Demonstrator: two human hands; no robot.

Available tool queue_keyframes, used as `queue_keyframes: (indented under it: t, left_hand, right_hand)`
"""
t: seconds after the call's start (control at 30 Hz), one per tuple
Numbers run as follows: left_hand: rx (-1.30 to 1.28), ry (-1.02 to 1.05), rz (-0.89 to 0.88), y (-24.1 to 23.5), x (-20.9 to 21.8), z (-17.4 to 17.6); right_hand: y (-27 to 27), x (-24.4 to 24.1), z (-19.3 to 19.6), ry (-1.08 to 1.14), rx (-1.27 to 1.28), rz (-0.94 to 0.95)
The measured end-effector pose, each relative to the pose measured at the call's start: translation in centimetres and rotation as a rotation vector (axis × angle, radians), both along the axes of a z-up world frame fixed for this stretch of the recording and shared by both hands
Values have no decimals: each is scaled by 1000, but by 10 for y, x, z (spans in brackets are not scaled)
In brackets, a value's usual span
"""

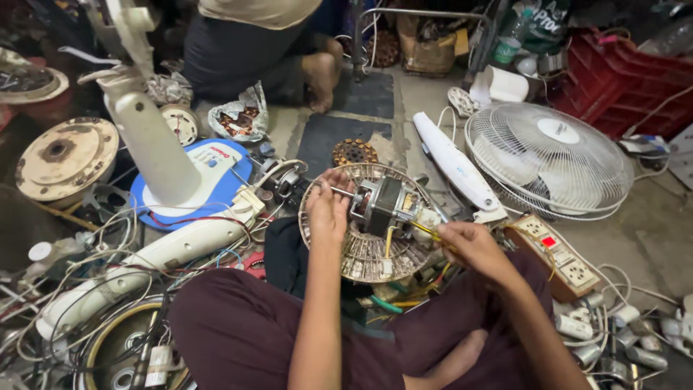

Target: The person sits on the floor and repairs a disassembled electric motor. They use a screwdriver to adjust internal components and pliers to manipulate wires and parts within the motor housing.

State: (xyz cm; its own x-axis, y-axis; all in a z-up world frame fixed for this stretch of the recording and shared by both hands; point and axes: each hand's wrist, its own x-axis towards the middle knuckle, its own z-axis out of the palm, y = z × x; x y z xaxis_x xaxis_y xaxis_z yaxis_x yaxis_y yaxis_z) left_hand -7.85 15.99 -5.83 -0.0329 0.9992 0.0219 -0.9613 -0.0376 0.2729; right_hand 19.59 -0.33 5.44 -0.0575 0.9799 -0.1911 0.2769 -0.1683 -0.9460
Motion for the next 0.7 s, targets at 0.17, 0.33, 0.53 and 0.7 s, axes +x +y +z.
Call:
queue_keyframes:
  t: [0.17, 0.33, 0.53, 0.7]
  left_hand:
    - [-20, 61, 45, 2, 7, -10]
    - [-151, 75, 53, 1, 9, 0]
    - [-264, 65, 73, -1, 12, 13]
    - [-240, 78, 59, -6, 8, 21]
  right_hand:
    - [-3, 1, 6, -7, 6, 97]
    - [-2, -5, 6, -207, 539, 129]
    - [6, 13, -21, -220, 344, 77]
    - [9, 20, -13, -234, 95, 130]
